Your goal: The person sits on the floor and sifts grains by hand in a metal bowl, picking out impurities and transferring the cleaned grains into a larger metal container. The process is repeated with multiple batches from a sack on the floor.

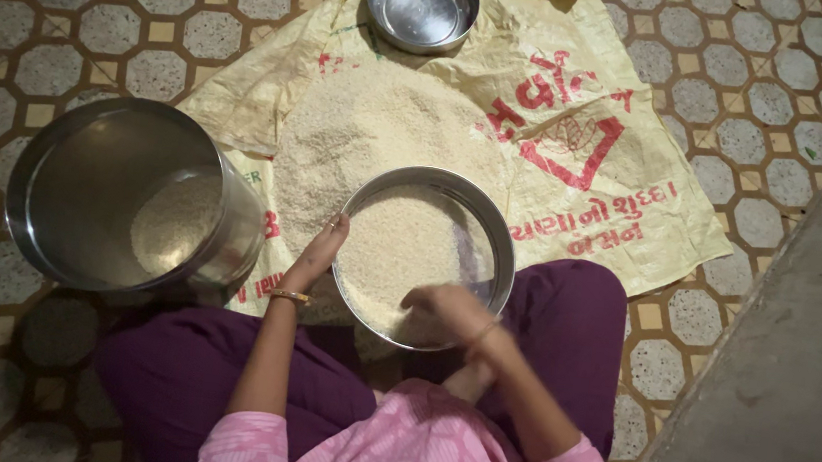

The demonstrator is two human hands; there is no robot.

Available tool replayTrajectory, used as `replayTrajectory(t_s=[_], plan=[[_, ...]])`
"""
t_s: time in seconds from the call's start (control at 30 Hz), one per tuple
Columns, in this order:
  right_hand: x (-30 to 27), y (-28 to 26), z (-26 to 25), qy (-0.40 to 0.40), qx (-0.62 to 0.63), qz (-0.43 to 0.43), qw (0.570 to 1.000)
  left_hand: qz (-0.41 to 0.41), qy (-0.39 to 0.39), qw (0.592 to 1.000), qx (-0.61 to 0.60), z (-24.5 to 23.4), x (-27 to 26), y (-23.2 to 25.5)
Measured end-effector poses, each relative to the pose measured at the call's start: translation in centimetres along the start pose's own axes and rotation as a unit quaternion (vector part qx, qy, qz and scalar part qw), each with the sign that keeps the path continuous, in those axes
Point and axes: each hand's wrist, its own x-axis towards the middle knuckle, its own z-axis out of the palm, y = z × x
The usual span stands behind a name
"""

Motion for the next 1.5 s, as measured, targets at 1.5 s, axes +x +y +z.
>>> replayTrajectory(t_s=[1.5], plan=[[-3.2, -5.5, 8.2, -0.077, -0.078, -0.087, 0.99, 0.084, -0.104, 0.989, 0.07, -1.4, -5.0, 7.2]])
